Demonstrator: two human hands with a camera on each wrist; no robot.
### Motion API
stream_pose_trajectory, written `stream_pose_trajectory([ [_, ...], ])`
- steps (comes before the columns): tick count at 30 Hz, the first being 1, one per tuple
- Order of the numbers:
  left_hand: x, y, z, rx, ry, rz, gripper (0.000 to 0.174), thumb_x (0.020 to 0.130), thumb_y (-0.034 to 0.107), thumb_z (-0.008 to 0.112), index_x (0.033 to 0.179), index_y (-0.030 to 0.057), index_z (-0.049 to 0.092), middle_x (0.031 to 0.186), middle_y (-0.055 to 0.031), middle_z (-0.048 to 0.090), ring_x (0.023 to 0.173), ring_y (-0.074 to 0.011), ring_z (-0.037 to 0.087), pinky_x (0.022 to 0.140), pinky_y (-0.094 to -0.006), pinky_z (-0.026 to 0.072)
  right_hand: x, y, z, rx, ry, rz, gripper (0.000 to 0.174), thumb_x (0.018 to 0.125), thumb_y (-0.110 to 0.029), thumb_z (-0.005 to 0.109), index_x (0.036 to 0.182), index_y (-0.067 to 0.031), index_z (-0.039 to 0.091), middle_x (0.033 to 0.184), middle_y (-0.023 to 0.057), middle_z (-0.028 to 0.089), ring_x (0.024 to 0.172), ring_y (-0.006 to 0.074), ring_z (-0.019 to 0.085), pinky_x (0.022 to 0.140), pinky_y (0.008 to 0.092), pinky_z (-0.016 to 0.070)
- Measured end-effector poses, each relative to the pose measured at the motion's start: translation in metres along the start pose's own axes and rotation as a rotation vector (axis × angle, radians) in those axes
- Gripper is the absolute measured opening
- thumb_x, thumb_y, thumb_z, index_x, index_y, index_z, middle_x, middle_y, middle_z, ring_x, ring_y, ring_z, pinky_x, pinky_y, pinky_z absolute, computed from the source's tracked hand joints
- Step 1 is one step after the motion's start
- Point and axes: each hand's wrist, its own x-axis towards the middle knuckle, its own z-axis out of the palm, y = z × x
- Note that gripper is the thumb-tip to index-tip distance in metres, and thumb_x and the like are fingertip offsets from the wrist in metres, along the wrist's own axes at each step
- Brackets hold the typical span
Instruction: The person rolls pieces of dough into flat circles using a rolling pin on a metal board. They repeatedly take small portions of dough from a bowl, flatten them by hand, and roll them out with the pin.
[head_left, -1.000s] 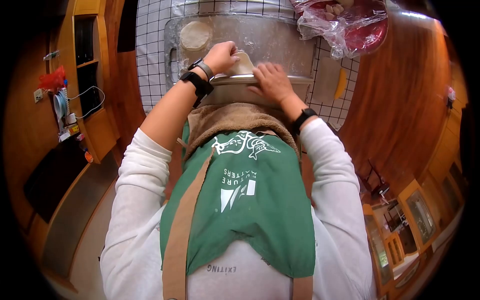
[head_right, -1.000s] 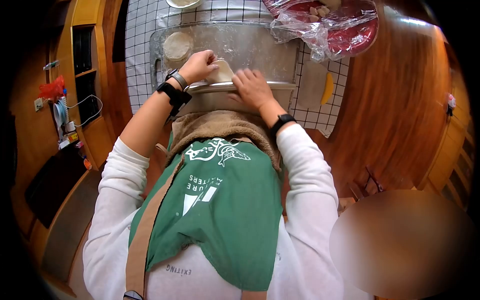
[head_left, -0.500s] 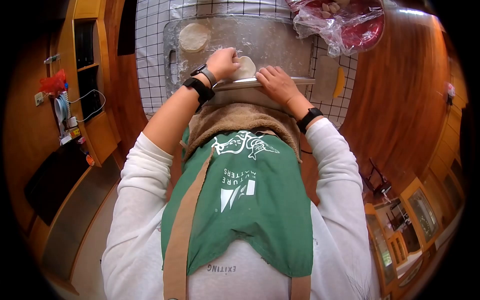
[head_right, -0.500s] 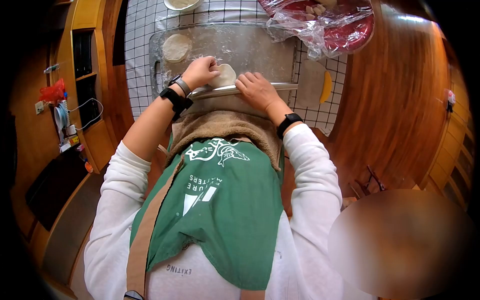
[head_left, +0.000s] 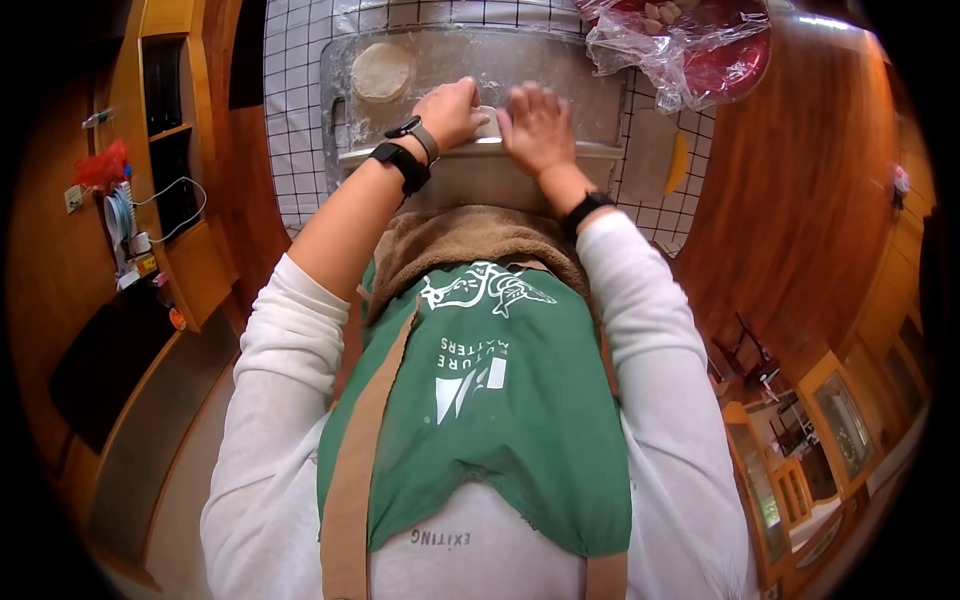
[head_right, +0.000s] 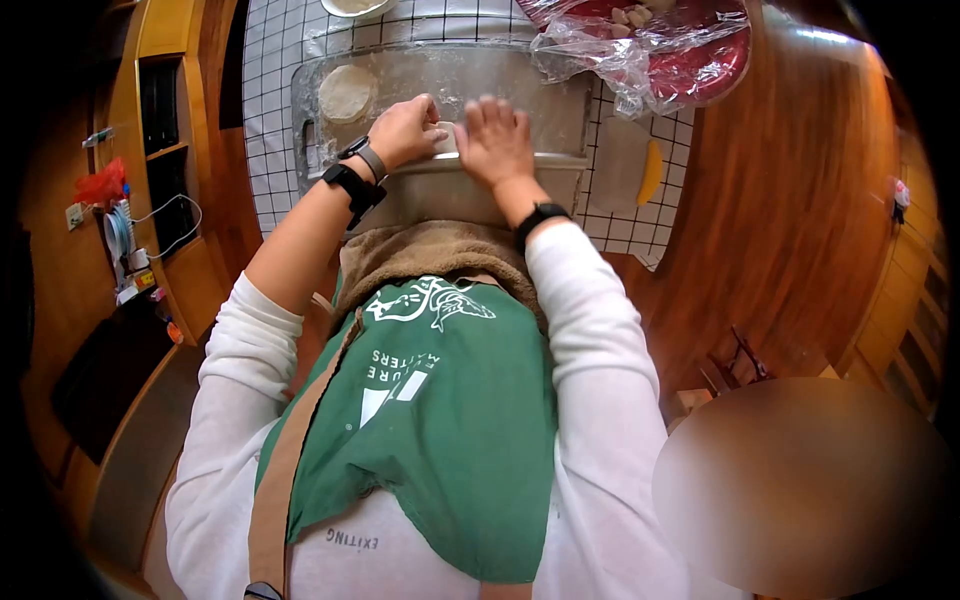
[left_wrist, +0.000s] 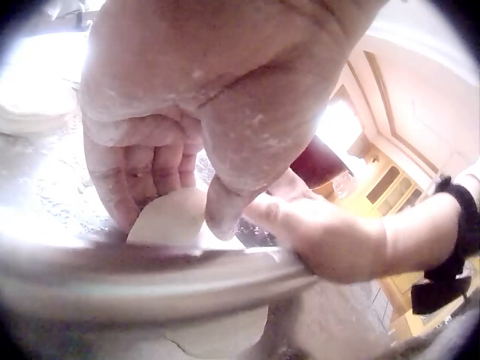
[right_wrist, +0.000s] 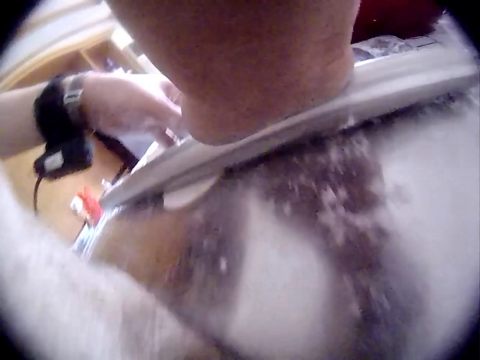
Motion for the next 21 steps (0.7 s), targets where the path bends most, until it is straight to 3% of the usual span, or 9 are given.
stream_pose_trajectory([
  [4,0.003,0.005,-0.003,0.057,-0.036,-0.003,0.029,0.076,0.029,0.073,0.084,0.0044,0.06,0.081,-0.0176,0.066,0.08,-0.036,0.063,0.069,-0.0435,0.0491,0.015,-0.001,-0.009,-0.009,-0.131,0.069,0.039,0.09,-0.049,0.048,0.108,-0.0152,0.044,0.108,0.0071,0.044,0.103,0.0238,0.043,0.086,0.0392,0.0326],
  [6,0.0,0.005,-0.003,0.022,-0.068,0.025,0.029,0.075,0.029,0.073,0.082,0.0034,0.061,0.079,-0.0181,0.065,0.078,-0.0364,0.063,0.068,-0.0439,0.0489,-0.019,0.001,-0.006,0.053,-0.041,-0.107,0.052,0.084,-0.06,0.052,0.106,-0.0127,0.046,0.106,0.0075,0.046,0.103,0.0235,0.044,0.086,0.0381,0.0335],
  [9,-0.001,0.003,-0.002,0.038,-0.125,0.115,0.029,0.076,0.025,0.071,0.089,0.0004,0.062,0.08,-0.0204,0.063,0.078,-0.0358,0.063,0.067,-0.0415,0.0484,-0.043,0.006,-0.02,0.106,-0.083,-0.258,0.046,0.082,-0.052,0.059,0.101,-0.0112,0.051,0.101,0.0071,0.049,0.1,0.0233,0.047,0.084,0.0362,0.0369],
  [11,-0.006,0.004,-0.006,-0.06,-0.104,0.082,0.029,0.077,0.023,0.071,0.091,-0.0005,0.062,0.081,-0.0209,0.063,0.078,-0.0357,0.063,0.068,-0.0406,0.0483,-0.051,0.015,-0.021,0.133,-0.204,-0.401,0.035,0.079,-0.039,0.064,0.097,-0.0106,0.054,0.096,0.0056,0.053,0.095,0.0221,0.051,0.081,0.034,0.0404],
  [14,-0.006,-0.012,-0.006,-0.196,-0.103,0.018,0.03,0.078,0.02,0.07,0.095,-0.0029,0.062,0.084,-0.0218,0.064,0.08,-0.0357,0.063,0.07,-0.0391,0.0484,-0.051,0.027,-0.031,0.157,-0.167,-0.497,0.031,0.076,-0.03,0.066,0.097,-0.0108,0.055,0.094,0.0039,0.054,0.092,0.0207,0.053,0.079,0.0325,0.0421],
  [19,-0.007,-0.014,-0.008,-0.065,-0.163,0.065,0.03,0.077,0.021,0.071,0.094,-0.0027,0.063,0.087,-0.0214,0.066,0.082,-0.0359,0.064,0.072,-0.0402,0.0491,-0.038,0.032,-0.035,0.162,-0.143,-0.542,0.031,0.074,-0.027,0.067,0.098,-0.0112,0.055,0.095,0.0035,0.053,0.092,0.0204,0.053,0.08,0.0322,0.042],
  [21,-0.009,-0.009,-0.01,-0.057,-0.138,0.081,0.029,0.077,0.021,0.07,0.093,-0.0021,0.064,0.087,-0.0211,0.066,0.082,-0.0361,0.063,0.073,-0.0405,0.0492,-0.026,0.03,-0.027,0.169,-0.144,-0.543,0.028,0.079,-0.032,0.064,0.098,-0.012,0.055,0.096,0.0039,0.053,0.094,0.0215,0.052,0.082,0.0338,0.041],
])
